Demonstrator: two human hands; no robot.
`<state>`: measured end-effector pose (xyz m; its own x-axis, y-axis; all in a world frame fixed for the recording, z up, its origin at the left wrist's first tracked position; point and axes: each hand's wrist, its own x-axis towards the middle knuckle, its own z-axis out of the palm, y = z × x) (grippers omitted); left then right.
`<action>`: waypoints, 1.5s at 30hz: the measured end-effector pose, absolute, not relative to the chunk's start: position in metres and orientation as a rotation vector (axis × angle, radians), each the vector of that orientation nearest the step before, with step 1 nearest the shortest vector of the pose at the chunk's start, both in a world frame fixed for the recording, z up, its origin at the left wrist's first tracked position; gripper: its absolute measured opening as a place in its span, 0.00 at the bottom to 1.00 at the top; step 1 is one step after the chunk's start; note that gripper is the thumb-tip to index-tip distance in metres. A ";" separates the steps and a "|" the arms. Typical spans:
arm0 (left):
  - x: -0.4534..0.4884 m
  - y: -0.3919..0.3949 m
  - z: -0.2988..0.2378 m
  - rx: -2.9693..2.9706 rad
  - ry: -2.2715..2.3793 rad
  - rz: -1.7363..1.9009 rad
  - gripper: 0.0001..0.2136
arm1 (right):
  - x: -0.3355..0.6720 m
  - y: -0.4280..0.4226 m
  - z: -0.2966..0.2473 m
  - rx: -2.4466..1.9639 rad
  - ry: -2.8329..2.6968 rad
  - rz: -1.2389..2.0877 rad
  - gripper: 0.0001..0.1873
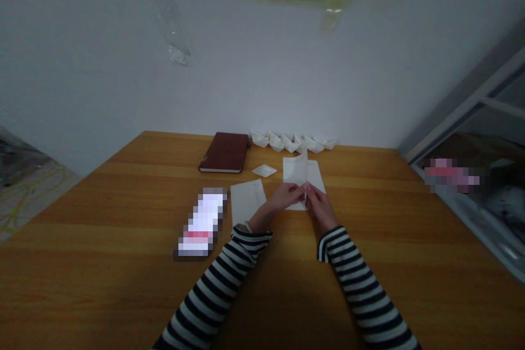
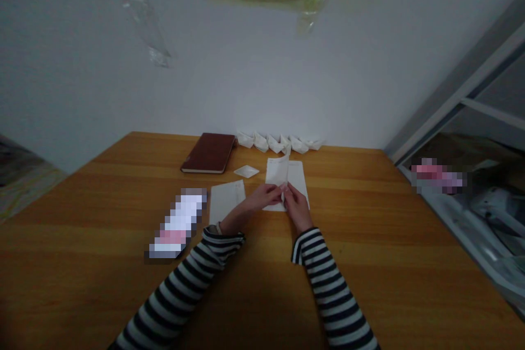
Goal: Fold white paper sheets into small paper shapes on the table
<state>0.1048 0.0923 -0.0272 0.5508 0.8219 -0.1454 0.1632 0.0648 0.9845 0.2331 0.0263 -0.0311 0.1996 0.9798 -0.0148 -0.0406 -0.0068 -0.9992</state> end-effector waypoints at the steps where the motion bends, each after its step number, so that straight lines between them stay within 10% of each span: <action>1: 0.105 0.093 -0.028 1.457 0.898 0.614 0.31 | 0.233 0.027 -0.031 -1.281 -1.014 1.090 0.27; 24: 0.109 0.088 -0.037 1.561 0.811 0.667 0.10 | 0.263 0.023 -0.029 -1.313 -0.882 1.275 0.27; 34: 0.109 0.089 -0.032 1.640 0.837 0.631 0.15 | 0.279 0.018 -0.027 -1.239 -0.961 1.353 0.25; 45: 0.114 0.065 -0.021 1.969 1.148 0.671 0.22 | 0.266 0.022 -0.036 -1.617 -1.256 0.360 0.39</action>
<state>0.1139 0.0650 -0.0210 0.4609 0.8849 0.0678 0.4938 -0.3191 0.8089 0.2656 0.0221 -0.0364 0.4131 0.8499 0.3273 0.5472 0.0556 -0.8352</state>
